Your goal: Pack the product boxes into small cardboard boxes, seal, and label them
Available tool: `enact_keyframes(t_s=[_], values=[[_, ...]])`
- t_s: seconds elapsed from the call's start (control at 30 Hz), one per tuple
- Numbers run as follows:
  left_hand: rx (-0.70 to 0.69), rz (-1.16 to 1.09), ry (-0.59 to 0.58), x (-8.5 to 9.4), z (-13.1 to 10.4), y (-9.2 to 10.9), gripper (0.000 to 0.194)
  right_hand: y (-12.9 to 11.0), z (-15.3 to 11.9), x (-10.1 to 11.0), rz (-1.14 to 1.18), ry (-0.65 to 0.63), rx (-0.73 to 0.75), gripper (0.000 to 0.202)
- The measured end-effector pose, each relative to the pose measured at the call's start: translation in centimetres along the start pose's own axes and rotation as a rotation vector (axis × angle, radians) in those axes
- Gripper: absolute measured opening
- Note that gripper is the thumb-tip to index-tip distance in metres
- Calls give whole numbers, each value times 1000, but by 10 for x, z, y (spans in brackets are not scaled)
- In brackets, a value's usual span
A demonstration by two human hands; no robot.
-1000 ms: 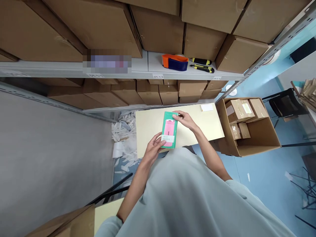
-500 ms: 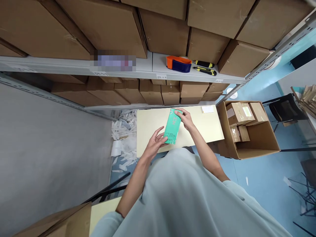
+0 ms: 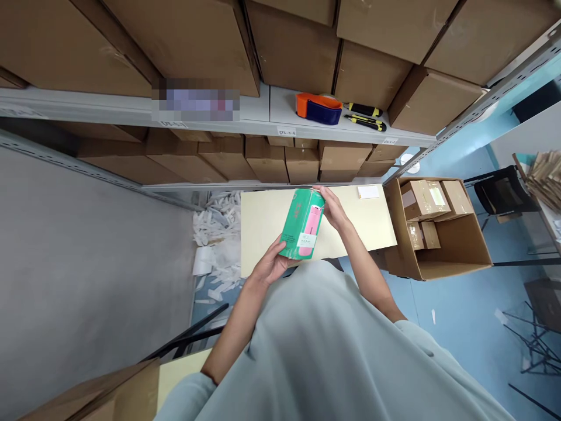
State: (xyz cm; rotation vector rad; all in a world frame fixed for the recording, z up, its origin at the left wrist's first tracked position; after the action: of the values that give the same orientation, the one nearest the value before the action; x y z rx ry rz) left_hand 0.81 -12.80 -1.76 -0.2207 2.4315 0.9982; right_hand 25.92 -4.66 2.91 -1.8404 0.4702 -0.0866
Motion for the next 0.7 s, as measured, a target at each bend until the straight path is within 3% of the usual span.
enact_keyframes(t_s=[0.17,0.3,0.47,0.6,0.7], values=[[95,-71,44,12,8,-1,65,6,1,-16,10,-102,-24,83],[33,46,49,11,10,13,75,13,3,-23,-24,-18,-41,82],[-177,312,200,8,6,36,109,29,8,-23,-54,110,-60,79],[-231,365,209,9,6,42,111,41,16,-25,-60,117,-64,75],[-208,406,184,15,7,37,118,46,34,-16,-15,300,-43,65]])
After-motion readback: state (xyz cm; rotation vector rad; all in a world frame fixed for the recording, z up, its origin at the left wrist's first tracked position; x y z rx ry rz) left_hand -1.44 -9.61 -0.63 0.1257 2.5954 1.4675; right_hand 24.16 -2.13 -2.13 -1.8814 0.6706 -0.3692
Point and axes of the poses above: each hand's wrist, its own z-axis towards the middle knuckle, its own x-axis out of the back of the hand, y = z × x, the point moved 3 cm from there along z, towards the middle knuckle, and after that the axes turned 11 degrees about y, right-handed, at the moved point
